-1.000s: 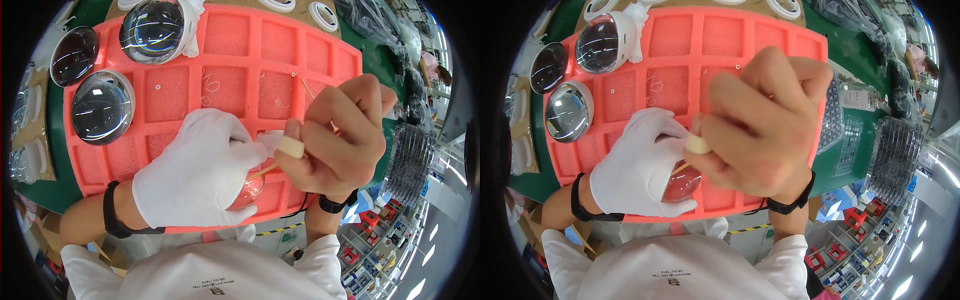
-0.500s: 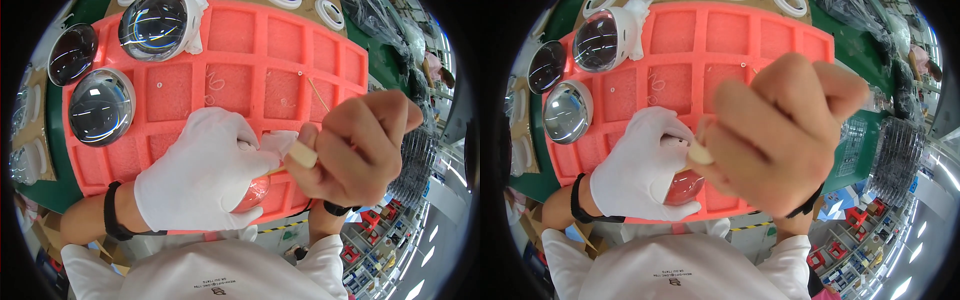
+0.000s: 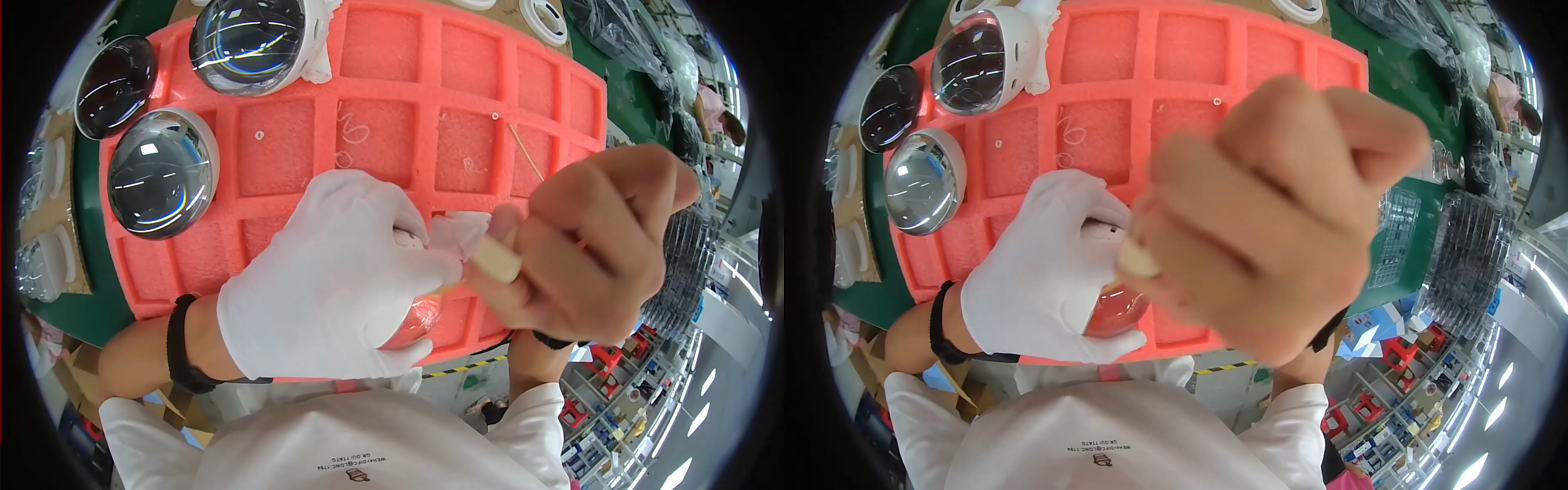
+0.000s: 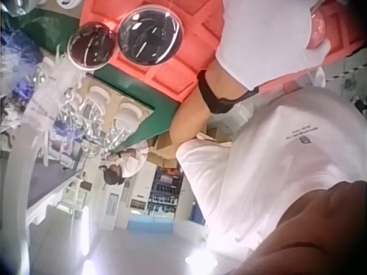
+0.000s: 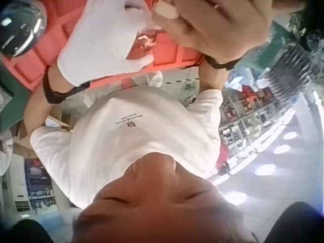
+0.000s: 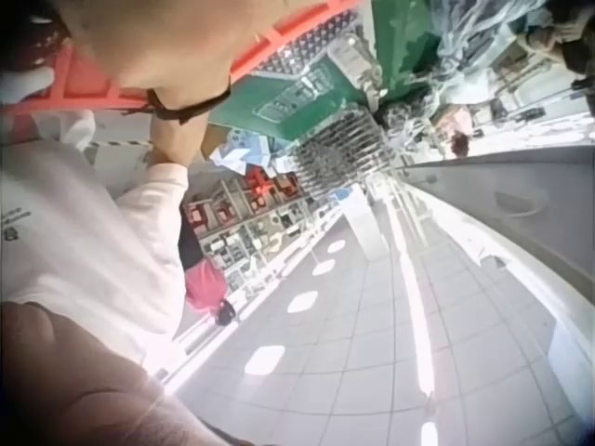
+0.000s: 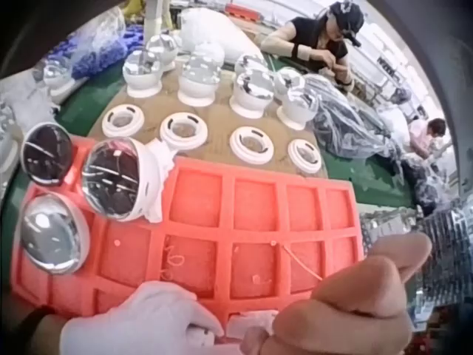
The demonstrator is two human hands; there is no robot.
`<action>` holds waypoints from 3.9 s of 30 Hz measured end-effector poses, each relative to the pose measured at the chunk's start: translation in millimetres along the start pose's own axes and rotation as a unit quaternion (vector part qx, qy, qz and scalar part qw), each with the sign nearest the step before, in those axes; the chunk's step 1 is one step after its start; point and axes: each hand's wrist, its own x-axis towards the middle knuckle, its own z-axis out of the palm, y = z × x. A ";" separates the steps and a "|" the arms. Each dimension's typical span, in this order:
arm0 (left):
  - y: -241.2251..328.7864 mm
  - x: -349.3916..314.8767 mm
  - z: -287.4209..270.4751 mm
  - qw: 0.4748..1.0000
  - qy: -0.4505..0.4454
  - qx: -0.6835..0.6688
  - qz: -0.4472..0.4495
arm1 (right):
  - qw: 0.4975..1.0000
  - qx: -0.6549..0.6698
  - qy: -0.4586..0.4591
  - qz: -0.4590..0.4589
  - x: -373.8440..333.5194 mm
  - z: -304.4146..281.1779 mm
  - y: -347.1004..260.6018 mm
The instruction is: The person wipes a camera component with a cloth, uses a thin wooden stick to apply a substance to its edge, and then wipes it again.
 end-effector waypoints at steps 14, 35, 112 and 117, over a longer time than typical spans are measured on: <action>5.8 5.8 -5.2 0.998 -0.041 0.002 -0.046 | 0.996 0.030 0.017 -0.086 10.7 3.0 8.9; -0.9 3.7 -0.6 0.999 -0.022 -0.003 -0.039 | 1.000 0.009 -0.029 0.009 3.7 -1.7 -0.3; 0.4 5.6 1.6 0.999 0.012 -0.012 -0.031 | 0.998 -0.027 -0.055 -0.022 -3.2 -6.6 -17.1; 6.6 8.2 -5.2 0.999 0.027 -0.018 -0.018 | 1.000 -0.001 0.017 0.019 -20.0 -7.3 -21.6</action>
